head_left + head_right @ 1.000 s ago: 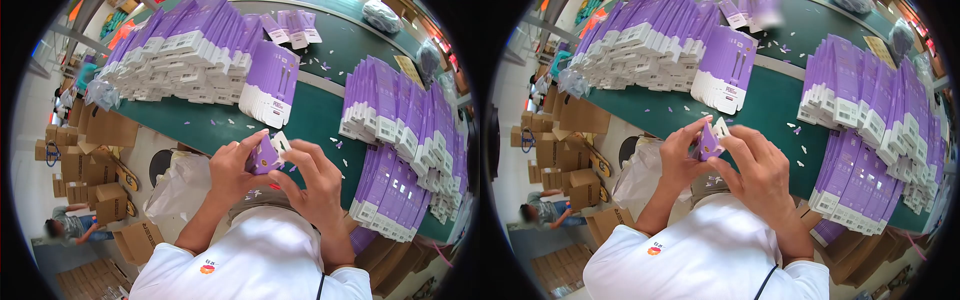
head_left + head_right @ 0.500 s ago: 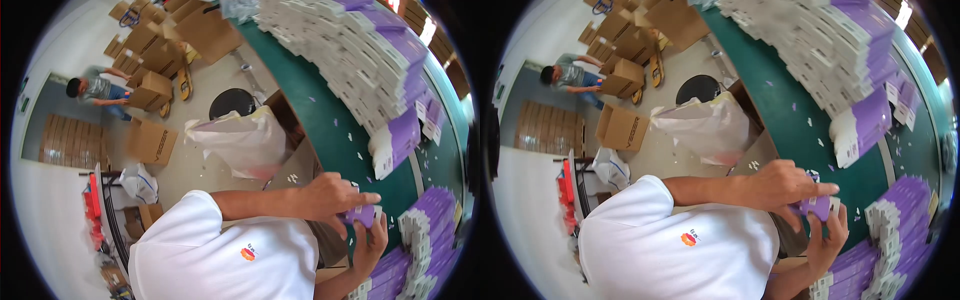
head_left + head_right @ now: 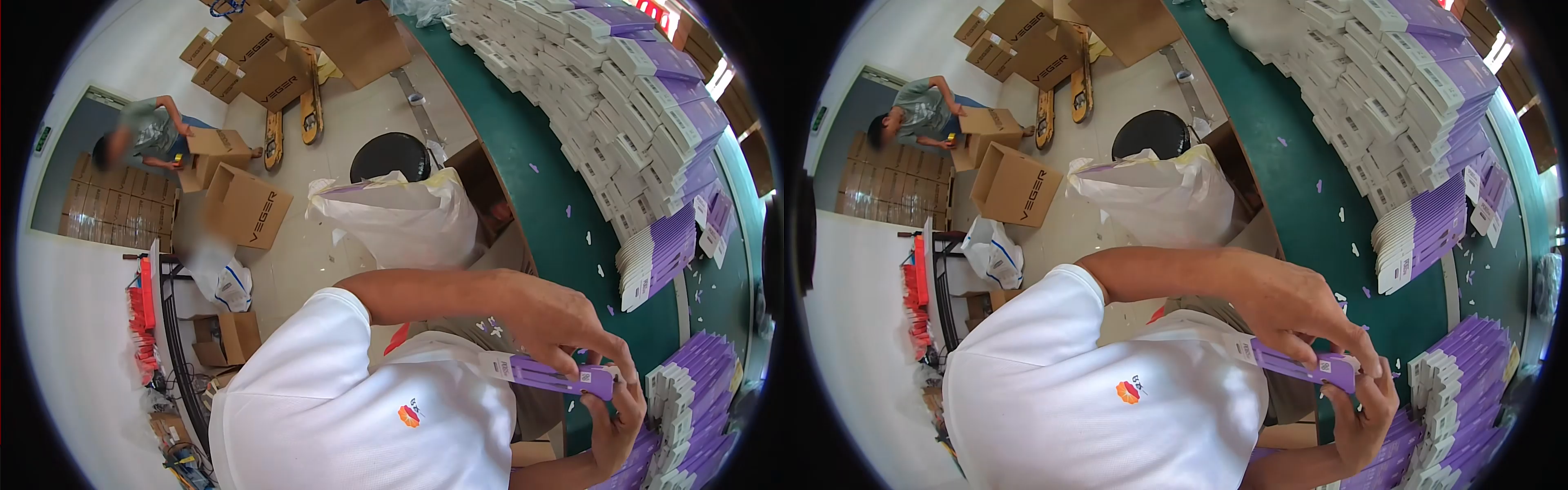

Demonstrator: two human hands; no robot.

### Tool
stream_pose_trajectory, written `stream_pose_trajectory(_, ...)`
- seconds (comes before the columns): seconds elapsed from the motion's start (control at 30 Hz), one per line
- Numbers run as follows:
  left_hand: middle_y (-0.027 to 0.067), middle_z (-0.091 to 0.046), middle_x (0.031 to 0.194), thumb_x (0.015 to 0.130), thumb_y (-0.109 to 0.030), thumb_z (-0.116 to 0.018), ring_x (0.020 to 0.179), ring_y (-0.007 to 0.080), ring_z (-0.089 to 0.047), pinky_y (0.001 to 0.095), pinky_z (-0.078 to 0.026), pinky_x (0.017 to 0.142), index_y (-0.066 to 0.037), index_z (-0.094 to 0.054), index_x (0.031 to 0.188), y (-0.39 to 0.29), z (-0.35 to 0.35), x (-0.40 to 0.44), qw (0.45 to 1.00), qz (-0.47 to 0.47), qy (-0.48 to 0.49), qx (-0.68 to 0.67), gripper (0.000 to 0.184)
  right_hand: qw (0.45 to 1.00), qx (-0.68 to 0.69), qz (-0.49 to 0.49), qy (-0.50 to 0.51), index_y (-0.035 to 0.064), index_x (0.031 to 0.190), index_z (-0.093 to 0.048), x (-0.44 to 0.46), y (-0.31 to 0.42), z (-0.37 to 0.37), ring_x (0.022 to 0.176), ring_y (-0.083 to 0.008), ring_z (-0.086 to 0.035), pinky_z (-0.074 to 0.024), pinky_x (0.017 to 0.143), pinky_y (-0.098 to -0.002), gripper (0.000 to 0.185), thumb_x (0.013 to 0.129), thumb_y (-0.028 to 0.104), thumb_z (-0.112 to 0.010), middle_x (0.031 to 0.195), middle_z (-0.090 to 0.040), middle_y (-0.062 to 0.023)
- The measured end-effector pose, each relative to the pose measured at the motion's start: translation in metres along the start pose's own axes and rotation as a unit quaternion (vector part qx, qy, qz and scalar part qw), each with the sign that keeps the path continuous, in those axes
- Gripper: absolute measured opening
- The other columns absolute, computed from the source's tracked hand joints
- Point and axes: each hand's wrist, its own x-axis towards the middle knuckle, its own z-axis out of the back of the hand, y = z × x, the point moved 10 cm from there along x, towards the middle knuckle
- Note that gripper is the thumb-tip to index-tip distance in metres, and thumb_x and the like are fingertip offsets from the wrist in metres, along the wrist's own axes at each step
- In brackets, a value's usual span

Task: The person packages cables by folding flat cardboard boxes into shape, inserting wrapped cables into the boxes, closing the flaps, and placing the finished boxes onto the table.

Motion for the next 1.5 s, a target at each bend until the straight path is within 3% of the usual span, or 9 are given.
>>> stream_pose_trajectory(0.1,0.0145,-0.081,0.111,0.100,-0.015,-0.081,0.080,0.0309,-0.080,0.0446,-0.061,0.069,-0.020,-0.055,0.154,-0.003,-0.005,0.009,0.997,-0.047,0.015,0.058,0.060,1.000,-0.005,-0.004,0.001,-0.0062,0.101,-0.077,0.003,0.002,0.008,0.083,-0.0255,-0.063,-0.0445,0.070,-0.0372,0.032,0.072,-0.001,-0.089,0.096,-0.065,-0.0122)
stream_pose_trajectory(0.37,0.0099,-0.081,0.102,0.099,-0.019,-0.084,0.072,0.0195,-0.074,0.0357,-0.057,0.066,-0.013,-0.067,0.136,0.021,-0.003,0.019,0.987,0.080,0.074,-0.122,0.040,0.999,0.025,0.013,0.032,-0.0055,0.095,-0.079,0.011,-0.003,0.022,0.080,-0.0216,-0.062,-0.0444,0.070,-0.0342,0.027,0.071,0.003,-0.090,0.088,-0.065,-0.0101)
stream_pose_trajectory(0.53,0.0057,-0.080,0.100,0.100,-0.025,-0.087,0.075,0.0146,-0.074,0.0329,-0.057,0.067,-0.008,-0.068,0.131,0.024,0.004,0.018,0.990,0.074,-0.009,-0.119,0.039,0.990,0.069,0.000,-0.121,-0.0055,0.096,-0.079,0.003,-0.006,0.041,0.077,-0.0189,-0.064,-0.0493,0.072,-0.0314,0.025,0.074,-0.001,-0.090,0.088,-0.072,-0.0102)
stream_pose_trajectory(0.77,0.0106,-0.080,0.110,0.100,-0.008,-0.083,0.091,0.0244,-0.078,0.0354,-0.063,0.082,-0.003,-0.074,0.130,0.026,0.006,-0.002,0.993,0.053,-0.105,0.003,0.032,0.978,0.041,0.031,-0.205,-0.0044,0.105,-0.081,-0.017,-0.020,0.014,0.087,-0.0156,-0.073,-0.0552,0.075,-0.0285,0.021,0.086,-0.005,-0.090,0.102,-0.080,-0.0127)
stream_pose_trajectory(0.87,0.0130,-0.079,0.114,0.102,-0.009,-0.081,0.093,0.0290,-0.078,0.0384,-0.063,0.082,-0.005,-0.074,0.132,0.032,-0.007,-0.010,0.995,0.065,-0.076,0.020,0.032,0.972,0.145,0.034,-0.184,-0.0033,0.107,-0.079,-0.027,-0.039,-0.001,0.089,-0.0172,-0.078,-0.0603,0.077,-0.0286,0.018,0.092,-0.001,-0.088,0.103,-0.080,-0.0120)
stream_pose_trajectory(0.97,0.0139,-0.079,0.115,0.101,-0.007,-0.081,0.095,0.0308,-0.078,0.0391,-0.064,0.081,-0.006,-0.072,0.134,0.034,-0.016,-0.016,0.995,0.064,-0.068,0.031,0.034,0.877,0.376,-0.010,-0.300,-0.0047,0.118,-0.072,-0.043,-0.064,0.004,0.096,-0.0169,-0.079,-0.0618,0.082,-0.0271,0.023,0.099,-0.002,-0.083,0.112,-0.080,-0.0127)
stream_pose_trajectory(1.13,0.0141,-0.079,0.113,0.101,-0.007,-0.082,0.093,0.0308,-0.079,0.0390,-0.065,0.075,-0.007,-0.068,0.136,0.027,-0.026,-0.013,0.997,0.030,-0.061,0.044,0.038,0.891,0.411,-0.024,-0.191,-0.0041,0.122,-0.072,-0.029,-0.063,-0.003,0.103,-0.0151,-0.079,-0.0640,0.094,-0.0290,0.027,0.098,-0.006,-0.083,0.116,-0.079,-0.0126)
stream_pose_trajectory(1.33,0.0131,-0.079,0.111,0.101,-0.007,-0.082,0.095,0.0305,-0.080,0.0387,-0.065,0.074,-0.007,-0.067,0.136,0.021,-0.031,-0.011,0.998,0.013,-0.048,0.024,0.038,0.899,0.395,0.010,-0.190,-0.0007,0.109,-0.079,-0.025,-0.055,0.001,0.102,-0.0163,-0.080,-0.0660,0.087,-0.0297,0.016,0.096,-0.009,-0.083,0.111,-0.081,-0.0121)
stream_pose_trajectory(1.5,0.0129,-0.080,0.110,0.100,-0.005,-0.083,0.096,0.0298,-0.080,0.0386,-0.065,0.076,-0.007,-0.067,0.136,0.017,-0.027,-0.007,0.998,0.013,-0.048,0.034,0.039,0.966,0.122,0.129,-0.188,0.0012,0.109,-0.084,-0.027,-0.019,0.020,0.091,-0.0214,-0.083,-0.0672,0.076,-0.0319,0.020,0.091,-0.009,-0.083,0.106,-0.084,-0.0144)
